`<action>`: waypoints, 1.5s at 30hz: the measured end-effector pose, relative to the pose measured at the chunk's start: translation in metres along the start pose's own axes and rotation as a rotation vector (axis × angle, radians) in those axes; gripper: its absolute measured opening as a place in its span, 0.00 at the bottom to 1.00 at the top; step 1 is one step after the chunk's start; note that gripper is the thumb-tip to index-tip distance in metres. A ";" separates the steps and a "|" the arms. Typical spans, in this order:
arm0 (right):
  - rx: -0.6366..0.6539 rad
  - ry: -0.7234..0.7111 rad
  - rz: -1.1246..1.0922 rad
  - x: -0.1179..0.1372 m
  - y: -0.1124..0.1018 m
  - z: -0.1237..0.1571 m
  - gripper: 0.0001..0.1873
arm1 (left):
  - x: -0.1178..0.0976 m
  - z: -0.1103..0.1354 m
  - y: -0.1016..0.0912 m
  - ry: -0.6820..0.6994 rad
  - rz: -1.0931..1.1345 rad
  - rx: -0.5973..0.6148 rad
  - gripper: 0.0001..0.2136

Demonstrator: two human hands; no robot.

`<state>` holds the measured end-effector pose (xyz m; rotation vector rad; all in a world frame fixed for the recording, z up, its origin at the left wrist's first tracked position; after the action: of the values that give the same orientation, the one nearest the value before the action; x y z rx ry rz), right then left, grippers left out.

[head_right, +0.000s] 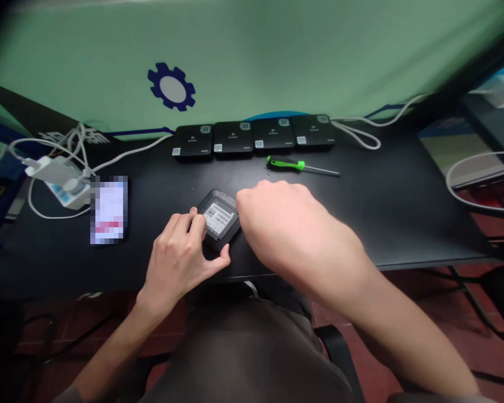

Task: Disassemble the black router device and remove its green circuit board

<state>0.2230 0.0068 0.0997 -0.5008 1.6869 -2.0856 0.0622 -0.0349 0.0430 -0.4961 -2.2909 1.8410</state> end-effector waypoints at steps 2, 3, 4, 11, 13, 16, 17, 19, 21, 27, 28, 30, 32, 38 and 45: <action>0.046 -0.015 -0.023 -0.002 -0.001 -0.006 0.12 | 0.000 0.000 0.000 0.000 0.003 -0.002 0.17; 0.064 -0.021 -0.027 0.000 -0.001 -0.008 0.12 | 0.000 0.000 0.000 0.001 0.007 -0.002 0.16; 0.070 -0.027 -0.019 0.003 -0.002 -0.007 0.11 | 0.000 -0.001 0.001 0.002 0.012 0.000 0.16; 0.051 0.031 0.128 0.031 -0.004 0.009 0.12 | 0.001 -0.001 0.002 0.009 0.002 0.013 0.15; -0.002 0.022 0.054 0.027 0.000 0.011 0.11 | 0.002 0.000 0.003 0.009 -0.003 0.012 0.15; -0.024 0.084 -0.039 0.009 0.013 0.017 0.18 | 0.001 0.000 0.002 0.010 0.014 0.010 0.15; -0.022 0.102 -0.072 0.004 0.018 0.020 0.20 | 0.001 0.000 0.002 0.011 0.020 0.010 0.15; -0.019 0.133 -0.145 -0.003 0.026 0.026 0.22 | 0.001 0.000 0.002 0.011 0.025 0.008 0.15; -0.025 0.160 -0.242 -0.007 0.034 0.033 0.21 | 0.002 0.000 0.002 0.004 0.018 0.009 0.14; -0.078 0.242 -0.510 -0.008 0.054 0.050 0.20 | 0.008 -0.001 0.001 -0.005 -0.007 0.012 0.14; -0.092 0.252 -0.509 -0.007 0.055 0.052 0.20 | 0.008 -0.001 0.001 -0.002 -0.008 0.013 0.14; -0.119 0.266 -0.478 -0.006 0.054 0.054 0.19 | 0.008 -0.001 0.001 0.003 -0.013 0.010 0.15; -0.132 0.263 -0.452 -0.004 0.053 0.054 0.19 | 0.007 -0.001 0.001 0.004 -0.015 0.004 0.15; -0.171 0.318 -0.531 -0.006 0.077 0.062 0.19 | 0.005 0.001 0.002 0.013 -0.036 -0.015 0.14; -0.310 0.336 -0.677 0.011 0.113 0.077 0.22 | 0.004 0.007 0.003 -0.010 -0.012 -0.009 0.14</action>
<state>0.2639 -0.0834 0.0048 -0.9740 2.2951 -2.4728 0.0568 -0.0397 0.0376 -0.4746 -2.3042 1.8334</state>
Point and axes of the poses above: each hand's wrist, its own z-axis away from the middle knuckle, its own y-axis out of the palm, x = y × z, the point moved 9 cm from there along -z, towards the middle knuckle, and after that the axes turned 5 degrees about -y, right-handed, at the moved point
